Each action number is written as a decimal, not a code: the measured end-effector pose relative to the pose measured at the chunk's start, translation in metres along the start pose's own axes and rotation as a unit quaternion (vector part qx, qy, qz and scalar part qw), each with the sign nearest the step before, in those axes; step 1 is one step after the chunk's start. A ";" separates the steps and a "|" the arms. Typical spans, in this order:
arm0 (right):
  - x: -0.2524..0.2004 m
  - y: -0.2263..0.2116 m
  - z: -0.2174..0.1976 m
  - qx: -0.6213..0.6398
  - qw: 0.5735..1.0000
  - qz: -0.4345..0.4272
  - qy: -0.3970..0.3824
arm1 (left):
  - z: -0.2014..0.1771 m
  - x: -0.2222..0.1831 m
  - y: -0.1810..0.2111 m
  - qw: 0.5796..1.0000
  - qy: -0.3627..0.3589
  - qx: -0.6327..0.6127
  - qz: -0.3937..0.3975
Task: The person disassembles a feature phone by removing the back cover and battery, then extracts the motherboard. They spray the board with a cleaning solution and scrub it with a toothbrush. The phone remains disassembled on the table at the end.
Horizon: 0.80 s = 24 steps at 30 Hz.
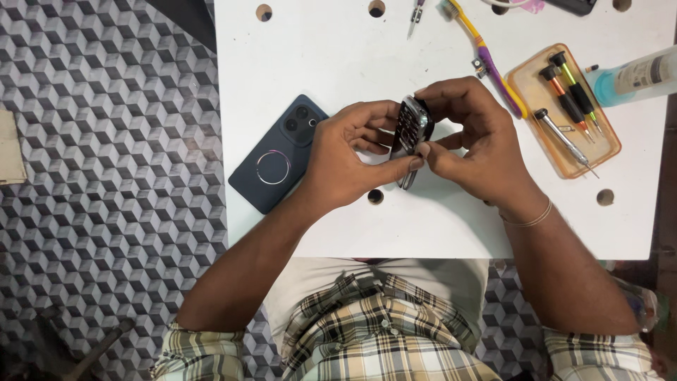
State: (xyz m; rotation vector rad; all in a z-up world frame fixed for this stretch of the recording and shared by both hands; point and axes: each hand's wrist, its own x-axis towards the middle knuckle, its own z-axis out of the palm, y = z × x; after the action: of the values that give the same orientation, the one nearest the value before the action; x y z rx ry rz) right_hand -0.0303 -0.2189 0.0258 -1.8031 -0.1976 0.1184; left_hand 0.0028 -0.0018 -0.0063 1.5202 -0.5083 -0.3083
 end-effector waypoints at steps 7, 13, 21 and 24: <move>-0.002 0.008 -0.003 0.001 1.000 0.000 -0.003 | -0.001 -0.004 -0.007 1.000 0.017 0.004 0.000; -0.005 0.024 -0.003 -0.012 1.000 0.007 0.024 | 0.006 -0.009 -0.023 0.995 -0.011 -0.094 -0.035; -0.009 0.010 0.003 0.038 0.999 -0.010 0.034 | 0.009 -0.005 -0.022 0.996 -0.034 -0.078 -0.041; -0.004 0.021 0.003 0.008 0.999 0.000 0.035 | 0.004 -0.005 -0.023 0.993 -0.047 -0.101 -0.044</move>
State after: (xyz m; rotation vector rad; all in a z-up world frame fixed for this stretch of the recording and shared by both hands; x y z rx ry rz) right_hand -0.0336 -0.2219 0.0047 -1.7886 -0.1465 0.0565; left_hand -0.0009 -0.0035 -0.0301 1.3371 -0.4691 -0.4872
